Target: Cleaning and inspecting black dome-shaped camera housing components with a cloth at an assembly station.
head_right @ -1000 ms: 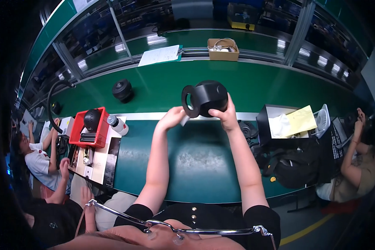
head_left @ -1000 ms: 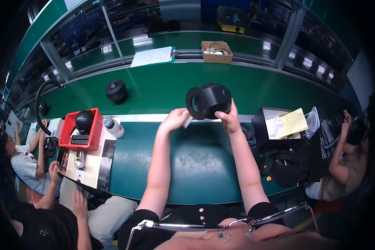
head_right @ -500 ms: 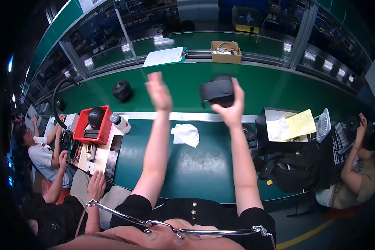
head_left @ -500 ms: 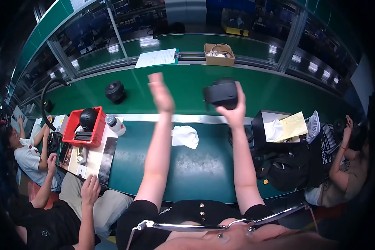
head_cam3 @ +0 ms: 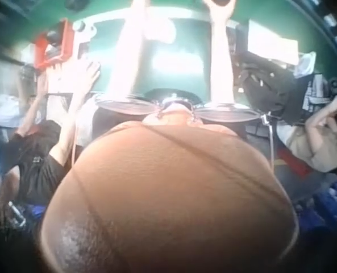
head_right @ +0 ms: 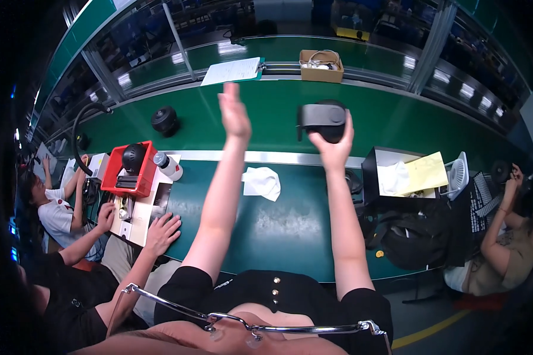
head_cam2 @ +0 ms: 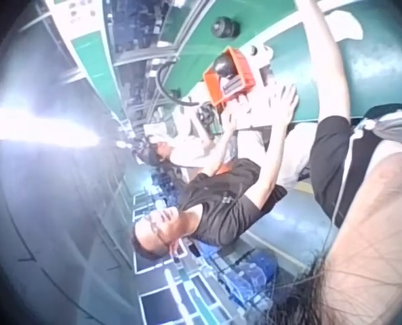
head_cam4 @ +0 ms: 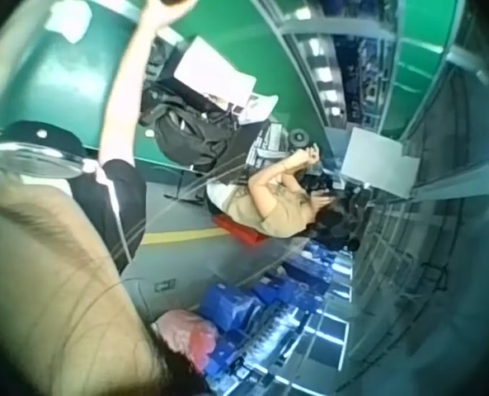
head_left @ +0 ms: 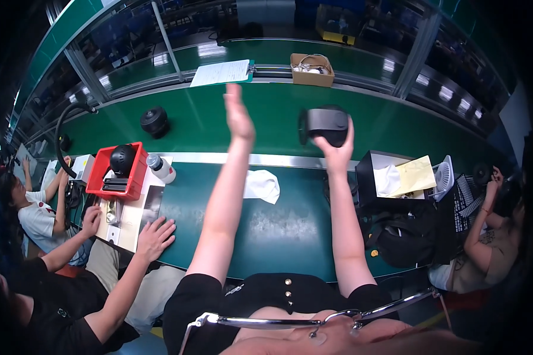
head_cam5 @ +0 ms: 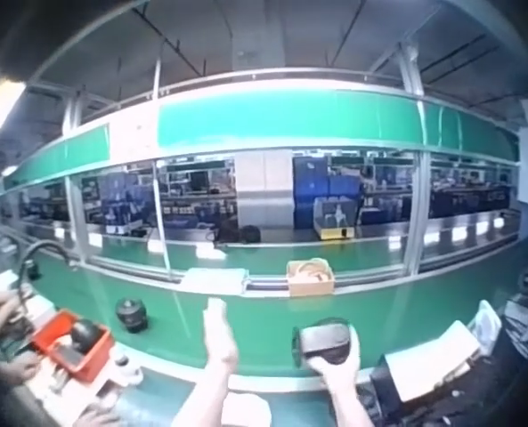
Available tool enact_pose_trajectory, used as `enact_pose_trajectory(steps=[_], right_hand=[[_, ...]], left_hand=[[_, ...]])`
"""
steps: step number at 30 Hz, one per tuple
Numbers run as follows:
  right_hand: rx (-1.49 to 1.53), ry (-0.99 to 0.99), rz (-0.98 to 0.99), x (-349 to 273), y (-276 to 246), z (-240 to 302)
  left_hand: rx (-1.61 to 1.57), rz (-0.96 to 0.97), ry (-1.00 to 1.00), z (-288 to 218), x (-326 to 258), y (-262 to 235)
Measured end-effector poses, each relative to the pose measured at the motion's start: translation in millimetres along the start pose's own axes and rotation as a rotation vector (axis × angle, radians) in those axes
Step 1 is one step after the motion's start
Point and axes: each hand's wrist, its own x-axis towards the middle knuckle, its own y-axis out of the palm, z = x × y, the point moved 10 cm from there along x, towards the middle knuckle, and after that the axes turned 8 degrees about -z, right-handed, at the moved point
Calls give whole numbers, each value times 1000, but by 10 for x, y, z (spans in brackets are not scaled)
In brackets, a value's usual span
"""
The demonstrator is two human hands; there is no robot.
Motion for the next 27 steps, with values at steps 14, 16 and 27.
enact_pose_trajectory(steps=[14, 16, 27], right_hand=[[-37, -59, 43, 232, 51, 227], [-96, -122, 23, 116, 127, 85], [-7, -24, 176, 69, 334, -87]], left_hand=[[-322, -176, -212, 204, 98, -137], [-359, -156, -193, 150, 120, -50], [-448, -147, -216, 338, -238, 278]])
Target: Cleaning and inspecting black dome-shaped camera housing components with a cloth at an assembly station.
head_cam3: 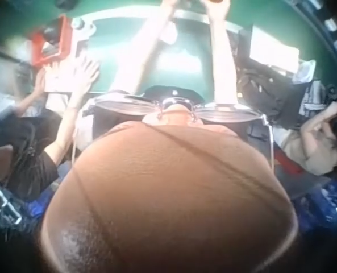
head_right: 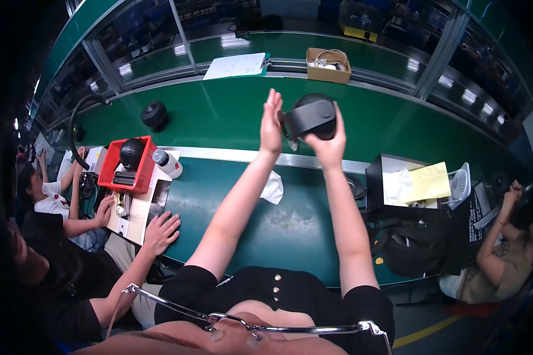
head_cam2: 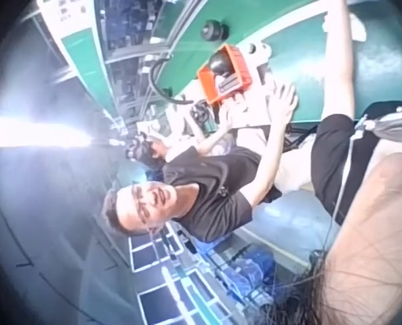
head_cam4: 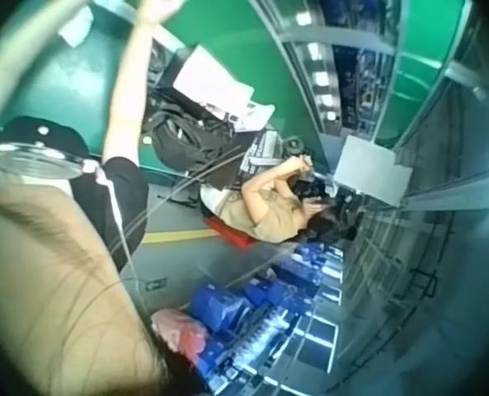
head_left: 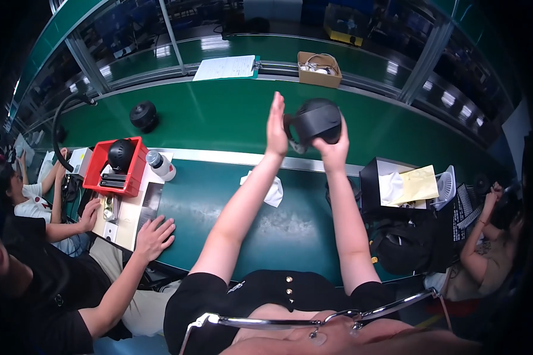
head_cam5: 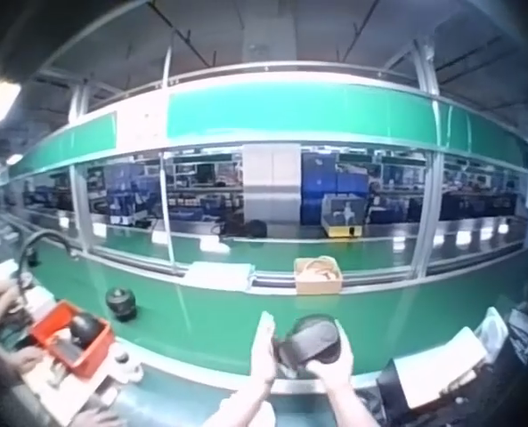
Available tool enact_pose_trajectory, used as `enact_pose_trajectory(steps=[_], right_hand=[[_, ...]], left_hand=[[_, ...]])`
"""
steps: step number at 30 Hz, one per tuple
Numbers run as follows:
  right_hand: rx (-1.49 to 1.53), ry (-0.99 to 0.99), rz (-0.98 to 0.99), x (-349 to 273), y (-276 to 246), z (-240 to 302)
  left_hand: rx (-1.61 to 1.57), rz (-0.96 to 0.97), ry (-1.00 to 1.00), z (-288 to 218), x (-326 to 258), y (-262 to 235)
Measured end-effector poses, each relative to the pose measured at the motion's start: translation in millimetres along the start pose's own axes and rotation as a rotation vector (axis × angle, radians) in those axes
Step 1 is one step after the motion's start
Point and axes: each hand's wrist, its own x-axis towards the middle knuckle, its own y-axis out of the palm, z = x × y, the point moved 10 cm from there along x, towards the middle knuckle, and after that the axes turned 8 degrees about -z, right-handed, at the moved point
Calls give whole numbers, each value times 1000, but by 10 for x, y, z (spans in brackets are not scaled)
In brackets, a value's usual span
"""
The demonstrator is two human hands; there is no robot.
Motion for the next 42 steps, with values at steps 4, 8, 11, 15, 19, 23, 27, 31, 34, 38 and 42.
enact_pose_trajectory(steps=[4, 8, 11, 15, 19, 23, 27, 31, 34, 38, 42], right_hand=[[673, 440, -27, -93, -167, -404], [905, 530, 41, -317, -73, -625], [875, 547, 100, -424, 1, -619], [861, 556, 139, -448, 60, -556], [784, 611, 58, -446, 25, -540], [606, 562, 94, -365, -26, -508], [474, 376, 174, -288, -28, -342], [452, 332, 210, -279, 13, -296], [547, 456, 206, -314, 67, -324], [500, 502, 295, -394, 177, -332], [443, 599, 474, -561, 341, -387]], left_hand=[[113, -339, -45, -108, 114, -674], [-18, 236, -238, -152, -413, 147], [-111, 377, -274, -245, -692, 425], [-104, 320, -269, -324, -675, 398], [-117, 306, -252, -370, -642, 338], [-148, 278, -259, -408, -604, 292], [-171, 301, -253, -473, -613, 290], [-202, 304, -257, -511, -630, 286], [240, 193, 123, -898, -611, 262], [825, 361, 551, -1304, -809, 595], [659, 317, 433, -1234, -714, 437]])
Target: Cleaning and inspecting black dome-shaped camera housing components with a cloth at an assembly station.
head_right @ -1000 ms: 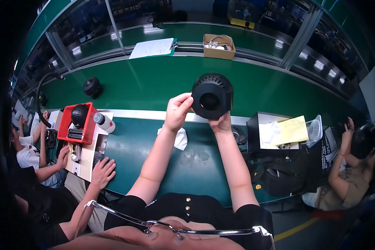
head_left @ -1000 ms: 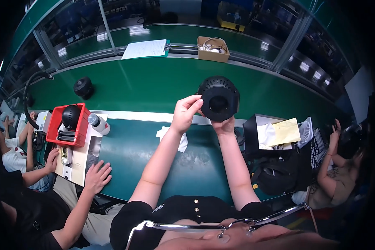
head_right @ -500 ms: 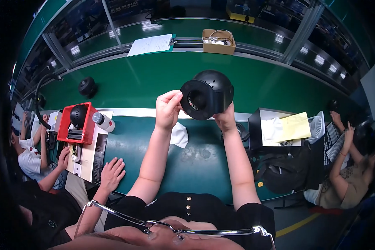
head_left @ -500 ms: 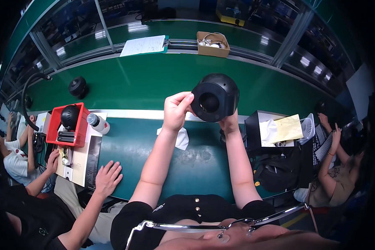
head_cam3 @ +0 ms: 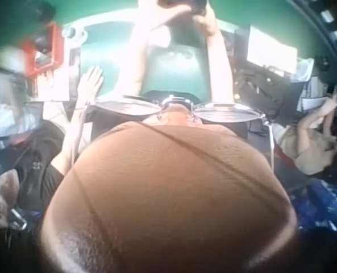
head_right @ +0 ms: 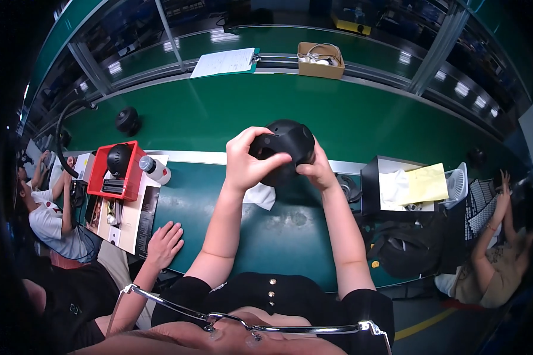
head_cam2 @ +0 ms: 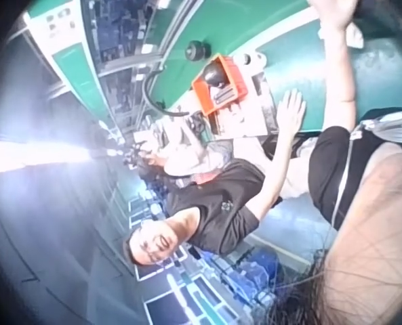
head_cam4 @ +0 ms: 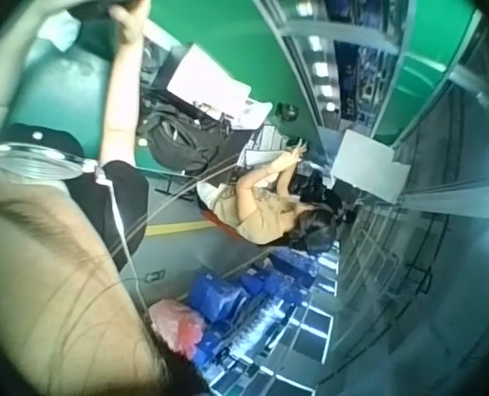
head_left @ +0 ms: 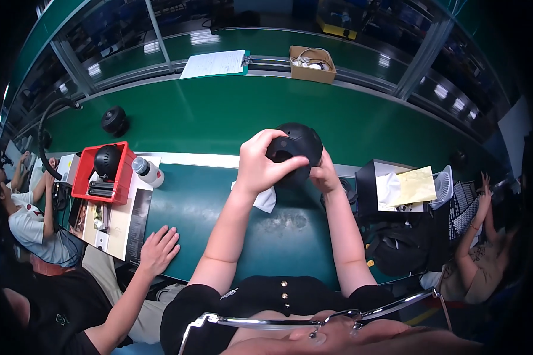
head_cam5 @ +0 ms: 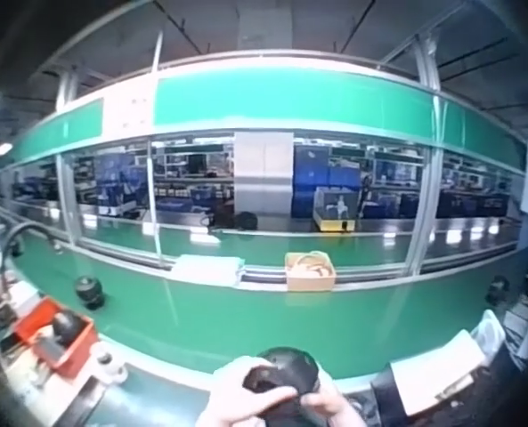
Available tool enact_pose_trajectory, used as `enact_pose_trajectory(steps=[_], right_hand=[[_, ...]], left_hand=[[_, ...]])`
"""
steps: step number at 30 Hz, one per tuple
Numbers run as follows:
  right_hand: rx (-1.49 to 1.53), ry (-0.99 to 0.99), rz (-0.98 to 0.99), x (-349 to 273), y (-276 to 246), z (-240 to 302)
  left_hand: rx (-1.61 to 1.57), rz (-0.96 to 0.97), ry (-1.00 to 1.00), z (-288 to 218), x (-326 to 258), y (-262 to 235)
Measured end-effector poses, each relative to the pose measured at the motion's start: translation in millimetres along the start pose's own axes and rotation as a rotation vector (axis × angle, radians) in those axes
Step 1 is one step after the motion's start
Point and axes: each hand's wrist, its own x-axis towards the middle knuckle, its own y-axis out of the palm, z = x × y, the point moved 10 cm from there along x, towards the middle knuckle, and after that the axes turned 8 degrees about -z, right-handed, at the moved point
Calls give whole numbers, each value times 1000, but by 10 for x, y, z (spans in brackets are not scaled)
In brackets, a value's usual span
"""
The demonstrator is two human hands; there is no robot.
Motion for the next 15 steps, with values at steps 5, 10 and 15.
enact_pose_trajectory(steps=[5, 10, 15], right_hand=[[23, 43, 7, -1, 75, -69], [43, 26, 32, 1, 93, -80], [-3, 33, 0, -9, 54, -58]], left_hand=[[-102, -145, -105, 168, -1, -130], [-119, -68, -224, 284, -4, -50], [-23, 110, -90, 27, -27, 91]])
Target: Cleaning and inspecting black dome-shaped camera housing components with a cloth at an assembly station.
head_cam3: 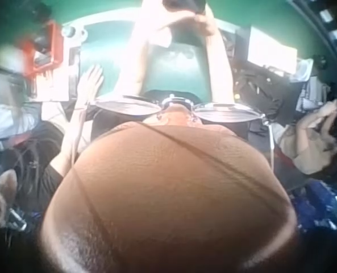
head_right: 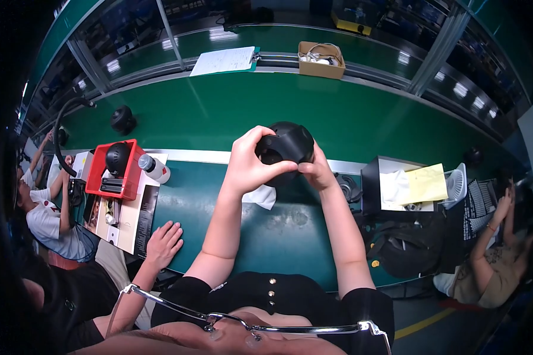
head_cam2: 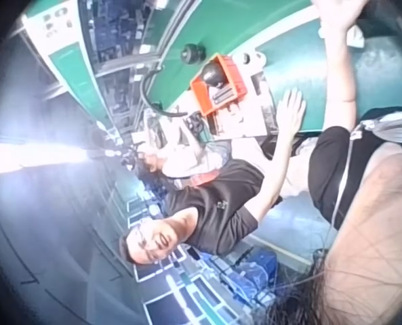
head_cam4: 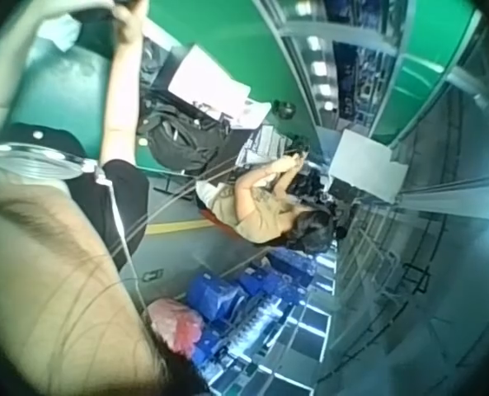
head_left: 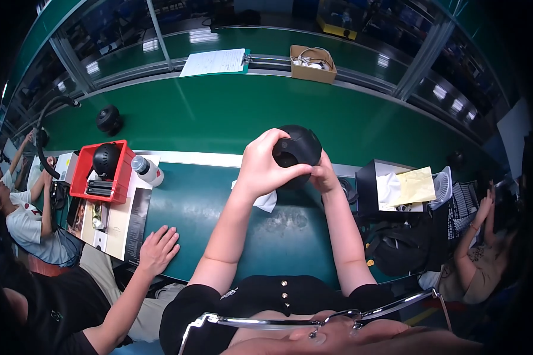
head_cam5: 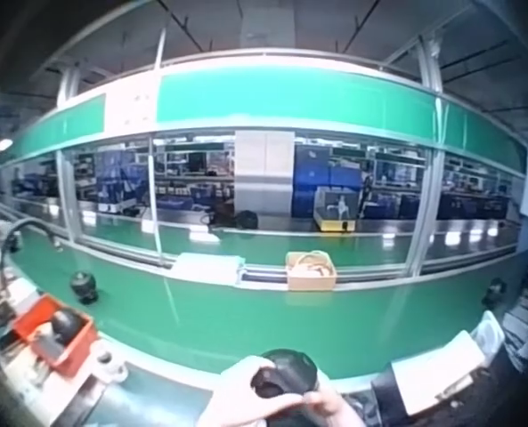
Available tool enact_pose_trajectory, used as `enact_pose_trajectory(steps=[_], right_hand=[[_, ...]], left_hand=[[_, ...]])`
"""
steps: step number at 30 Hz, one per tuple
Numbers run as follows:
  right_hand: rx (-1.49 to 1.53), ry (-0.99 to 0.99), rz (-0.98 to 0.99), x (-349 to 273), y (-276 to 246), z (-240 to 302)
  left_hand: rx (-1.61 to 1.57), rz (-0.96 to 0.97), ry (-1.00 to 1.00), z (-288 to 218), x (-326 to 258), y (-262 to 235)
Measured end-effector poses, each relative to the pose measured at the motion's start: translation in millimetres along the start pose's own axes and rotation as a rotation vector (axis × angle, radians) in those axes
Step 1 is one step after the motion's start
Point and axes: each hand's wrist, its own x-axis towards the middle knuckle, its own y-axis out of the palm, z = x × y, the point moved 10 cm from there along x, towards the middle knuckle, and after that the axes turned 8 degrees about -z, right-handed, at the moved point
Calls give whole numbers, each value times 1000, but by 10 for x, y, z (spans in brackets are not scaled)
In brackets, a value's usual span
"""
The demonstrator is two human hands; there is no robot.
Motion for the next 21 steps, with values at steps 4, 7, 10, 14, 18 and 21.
enact_pose_trajectory(steps=[4, 7, 10, 14, 18, 21], right_hand=[[-25, 1, -7, -10, 35, 32], [-22, 10, -29, -2, -31, 12], [-28, 3, -17, 3, -67, 8], [18, -64, 18, -12, 73, 161], [243, 88, -121, -101, -151, -101], [450, -31, -169, -118, -67, -38]], left_hand=[[-81, -47, -67, 49, -7, -70], [-145, -114, -84, 141, -13, -91], [-187, -160, -72, 160, -5, -102], [-353, -270, -362, 512, -69, -169], [-561, -358, -309, 400, -21, -277], [-558, -161, -357, 264, -108, -150]])
